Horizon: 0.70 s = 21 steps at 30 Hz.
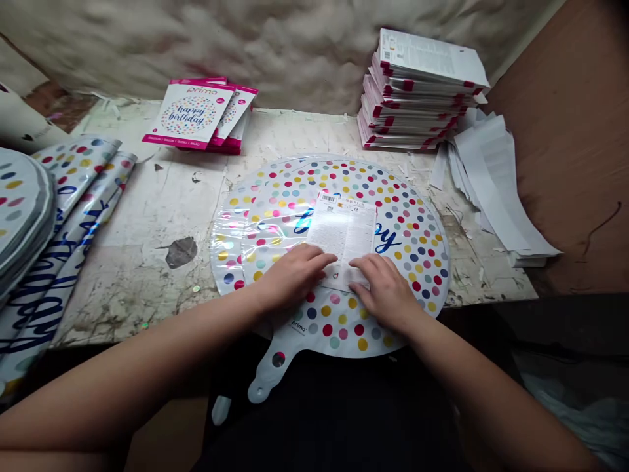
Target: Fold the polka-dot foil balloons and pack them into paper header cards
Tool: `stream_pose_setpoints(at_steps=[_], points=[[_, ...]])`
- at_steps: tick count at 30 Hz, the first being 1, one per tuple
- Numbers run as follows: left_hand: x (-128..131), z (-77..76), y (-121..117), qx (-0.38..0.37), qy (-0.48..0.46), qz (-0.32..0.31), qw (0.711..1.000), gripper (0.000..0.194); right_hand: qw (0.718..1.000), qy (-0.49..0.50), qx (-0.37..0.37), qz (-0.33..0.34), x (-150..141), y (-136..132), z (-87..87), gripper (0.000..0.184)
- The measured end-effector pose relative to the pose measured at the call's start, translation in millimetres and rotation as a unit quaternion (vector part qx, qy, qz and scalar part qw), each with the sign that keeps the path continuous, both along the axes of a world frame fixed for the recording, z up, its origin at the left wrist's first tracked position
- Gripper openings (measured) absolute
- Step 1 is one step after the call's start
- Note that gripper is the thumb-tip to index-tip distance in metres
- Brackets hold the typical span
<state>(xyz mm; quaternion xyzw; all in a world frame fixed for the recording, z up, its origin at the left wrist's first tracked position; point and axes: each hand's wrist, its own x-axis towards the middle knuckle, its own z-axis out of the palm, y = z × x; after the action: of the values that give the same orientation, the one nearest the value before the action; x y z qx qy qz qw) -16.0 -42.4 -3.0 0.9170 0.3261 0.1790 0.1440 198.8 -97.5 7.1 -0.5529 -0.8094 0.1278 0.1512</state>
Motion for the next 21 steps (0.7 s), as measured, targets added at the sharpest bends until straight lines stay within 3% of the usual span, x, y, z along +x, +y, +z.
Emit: stream_pose_setpoints(at_steps=[2,5,7,8,9,10,12,13,14,15,16,19,21], points=[[-2.4,-1.1,7.8,0.027,0.021,0.013,0.999,0.029,0.997,-0.052,-0.007,0.054,1.8,6.5,2.3,0.034],[-14.0,6.1,6.8,0.053,0.007,0.096,0.994,0.03,0.98,-0.139,-0.054,0.13,-1.0,10.5,7.1,0.049],[-19.9,17.9,-4.5,-0.019,-0.047,0.165,0.985,0.025,0.964,-0.213,-0.078,0.137,-6.7,11.1,10.9,0.06],[-20.6,24.7,-12.6,-0.115,-0.078,0.18,0.974,0.022,0.956,-0.247,-0.077,0.137,-9.9,11.1,13.1,0.061],[-19.5,31.1,-21.3,-0.252,-0.105,0.178,0.945,0.023,0.95,-0.272,-0.067,0.14,-13.1,10.8,15.5,0.059],[-16.8,36.3,-29.8,-0.406,-0.135,0.167,0.888,0.027,0.946,-0.285,-0.045,0.145,-15.9,10.2,18.1,0.056],[-8.3,41.5,-42.5,-0.649,-0.218,0.16,0.711,0.035,0.949,-0.274,0.025,0.154,-19.9,7.7,23.8,0.048],[-3.7,41.5,-45.7,-0.703,-0.277,0.178,0.63,0.036,0.952,-0.255,0.066,0.158,-21.3,5.8,26.5,0.045],[0.4,40.0,-46.7,-0.716,-0.341,0.211,0.572,0.034,0.953,-0.232,0.107,0.162,-22.4,3.5,28.9,0.043],[3.8,37.8,-45.9,-0.702,-0.397,0.247,0.538,0.03,0.953,-0.209,0.144,0.165,-23.3,1.0,30.6,0.041],[6.2,35.3,-43.9,-0.679,-0.437,0.277,0.521,0.025,0.952,-0.189,0.175,0.166,-24.2,-1.5,31.6,0.04],[9.0,30.2,-37.9,-0.647,-0.469,0.325,0.506,0.019,0.949,-0.164,0.221,0.155,-27.0,-7.9,30.0,0.036],[9.9,29.9,-37.6,-0.666,-0.483,0.335,0.459,0.019,0.949,-0.162,0.231,0.143,-28.4,-10.6,26.7,0.034]])
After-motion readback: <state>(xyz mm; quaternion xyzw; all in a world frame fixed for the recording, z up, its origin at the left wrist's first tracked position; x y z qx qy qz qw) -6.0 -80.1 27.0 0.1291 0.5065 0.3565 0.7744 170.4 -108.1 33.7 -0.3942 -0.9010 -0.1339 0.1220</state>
